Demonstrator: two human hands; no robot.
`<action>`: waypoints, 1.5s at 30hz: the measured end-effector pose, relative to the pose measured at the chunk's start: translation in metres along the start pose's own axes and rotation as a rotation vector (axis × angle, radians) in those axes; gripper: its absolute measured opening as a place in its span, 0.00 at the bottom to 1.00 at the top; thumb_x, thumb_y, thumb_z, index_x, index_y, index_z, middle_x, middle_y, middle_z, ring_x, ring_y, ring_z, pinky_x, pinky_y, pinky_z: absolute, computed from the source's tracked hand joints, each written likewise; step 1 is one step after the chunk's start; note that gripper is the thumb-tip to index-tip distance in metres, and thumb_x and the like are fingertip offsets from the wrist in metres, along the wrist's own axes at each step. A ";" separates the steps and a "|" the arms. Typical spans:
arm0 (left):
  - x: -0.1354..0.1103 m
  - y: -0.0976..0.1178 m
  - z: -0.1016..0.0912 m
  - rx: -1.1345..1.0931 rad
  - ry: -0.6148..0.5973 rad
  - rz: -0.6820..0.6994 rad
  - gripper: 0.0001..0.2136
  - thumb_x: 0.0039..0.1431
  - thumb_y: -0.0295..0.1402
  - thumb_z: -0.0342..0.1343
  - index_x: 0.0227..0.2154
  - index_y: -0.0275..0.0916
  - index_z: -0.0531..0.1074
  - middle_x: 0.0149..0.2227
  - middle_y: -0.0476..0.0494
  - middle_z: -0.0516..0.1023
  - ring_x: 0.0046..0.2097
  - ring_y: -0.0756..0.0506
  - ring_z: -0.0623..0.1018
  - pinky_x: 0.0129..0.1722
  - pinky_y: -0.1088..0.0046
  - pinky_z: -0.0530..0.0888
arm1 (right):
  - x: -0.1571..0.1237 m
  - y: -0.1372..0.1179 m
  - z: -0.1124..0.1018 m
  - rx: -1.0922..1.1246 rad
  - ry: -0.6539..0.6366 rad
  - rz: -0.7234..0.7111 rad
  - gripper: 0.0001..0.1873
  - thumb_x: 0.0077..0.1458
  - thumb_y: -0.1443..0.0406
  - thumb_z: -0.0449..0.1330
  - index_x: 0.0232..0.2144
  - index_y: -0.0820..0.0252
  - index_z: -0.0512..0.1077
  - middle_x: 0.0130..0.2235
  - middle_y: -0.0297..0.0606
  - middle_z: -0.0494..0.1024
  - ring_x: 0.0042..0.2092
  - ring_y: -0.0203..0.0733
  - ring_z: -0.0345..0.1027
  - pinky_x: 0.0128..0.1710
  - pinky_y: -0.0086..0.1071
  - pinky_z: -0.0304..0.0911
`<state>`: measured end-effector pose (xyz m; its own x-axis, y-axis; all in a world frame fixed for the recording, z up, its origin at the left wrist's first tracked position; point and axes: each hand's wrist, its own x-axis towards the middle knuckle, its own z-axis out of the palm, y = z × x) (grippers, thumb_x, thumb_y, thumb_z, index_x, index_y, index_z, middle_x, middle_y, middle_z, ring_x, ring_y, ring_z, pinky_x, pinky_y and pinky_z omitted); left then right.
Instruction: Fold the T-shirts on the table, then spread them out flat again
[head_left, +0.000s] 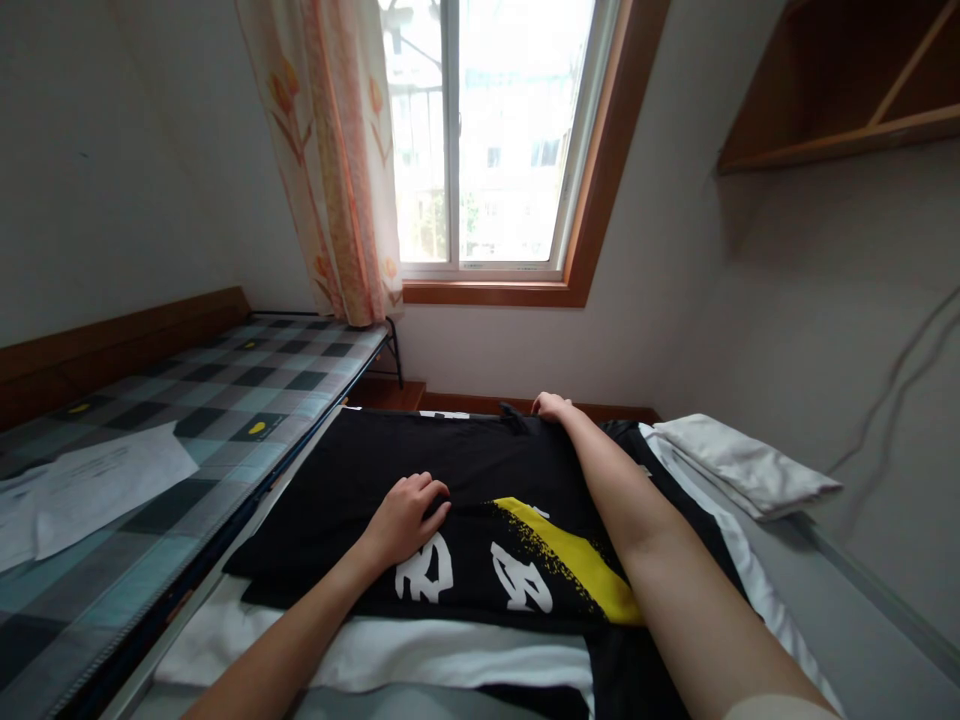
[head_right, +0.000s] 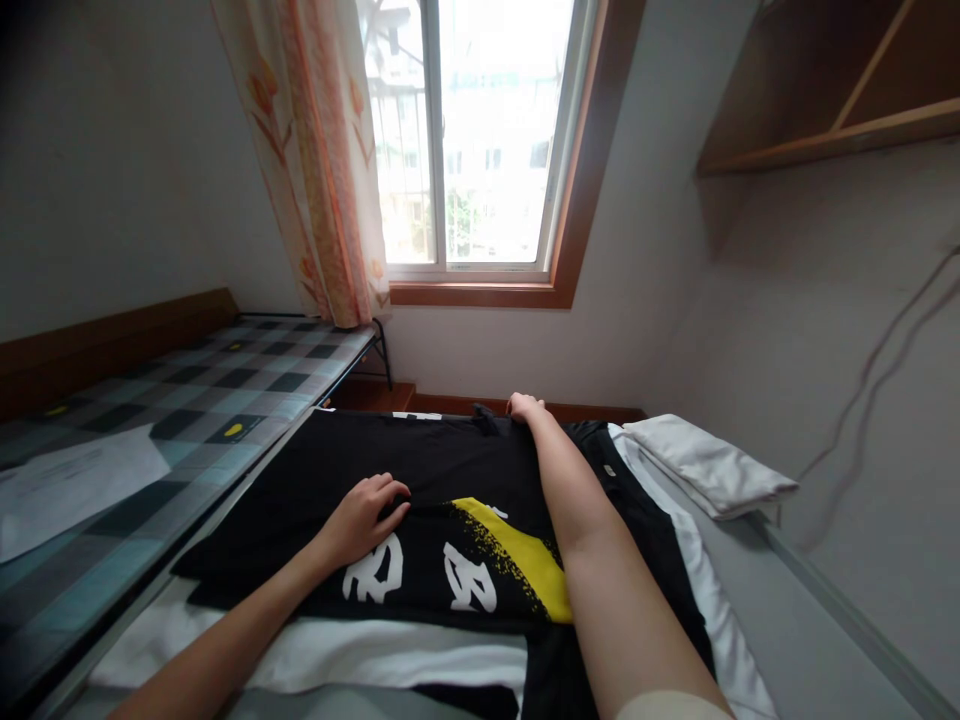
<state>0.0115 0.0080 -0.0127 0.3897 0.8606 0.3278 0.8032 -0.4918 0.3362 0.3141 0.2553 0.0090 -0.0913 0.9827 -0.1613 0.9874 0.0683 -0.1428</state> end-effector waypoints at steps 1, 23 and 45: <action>0.000 0.000 0.000 0.002 0.002 -0.001 0.09 0.64 0.37 0.49 0.40 0.42 0.72 0.38 0.44 0.74 0.39 0.44 0.73 0.43 0.64 0.69 | -0.003 -0.001 -0.001 -0.017 0.047 0.008 0.15 0.52 0.69 0.58 0.40 0.54 0.79 0.46 0.44 0.79 0.52 0.52 0.67 0.53 0.46 0.56; 0.000 0.003 -0.005 0.028 0.012 0.023 0.09 0.63 0.37 0.49 0.38 0.41 0.73 0.35 0.45 0.73 0.38 0.45 0.73 0.41 0.68 0.69 | -0.212 -0.027 -0.051 -0.003 -0.360 -0.601 0.13 0.51 0.60 0.62 0.40 0.53 0.77 0.36 0.33 0.81 0.34 0.39 0.73 0.32 0.28 0.62; 0.144 0.015 0.049 -0.395 -0.037 -0.313 0.14 0.59 0.40 0.54 0.46 0.44 0.76 0.43 0.45 0.81 0.48 0.43 0.77 0.50 0.64 0.72 | -0.150 0.031 0.033 0.488 0.389 0.229 0.24 0.58 0.59 0.53 0.55 0.59 0.70 0.57 0.44 0.72 0.58 0.51 0.65 0.56 0.42 0.58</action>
<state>0.1022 0.1311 -0.0036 0.1792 0.9754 0.1285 0.6547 -0.2157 0.7244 0.3546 0.1040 -0.0035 0.2576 0.9598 0.1114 0.7958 -0.1454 -0.5879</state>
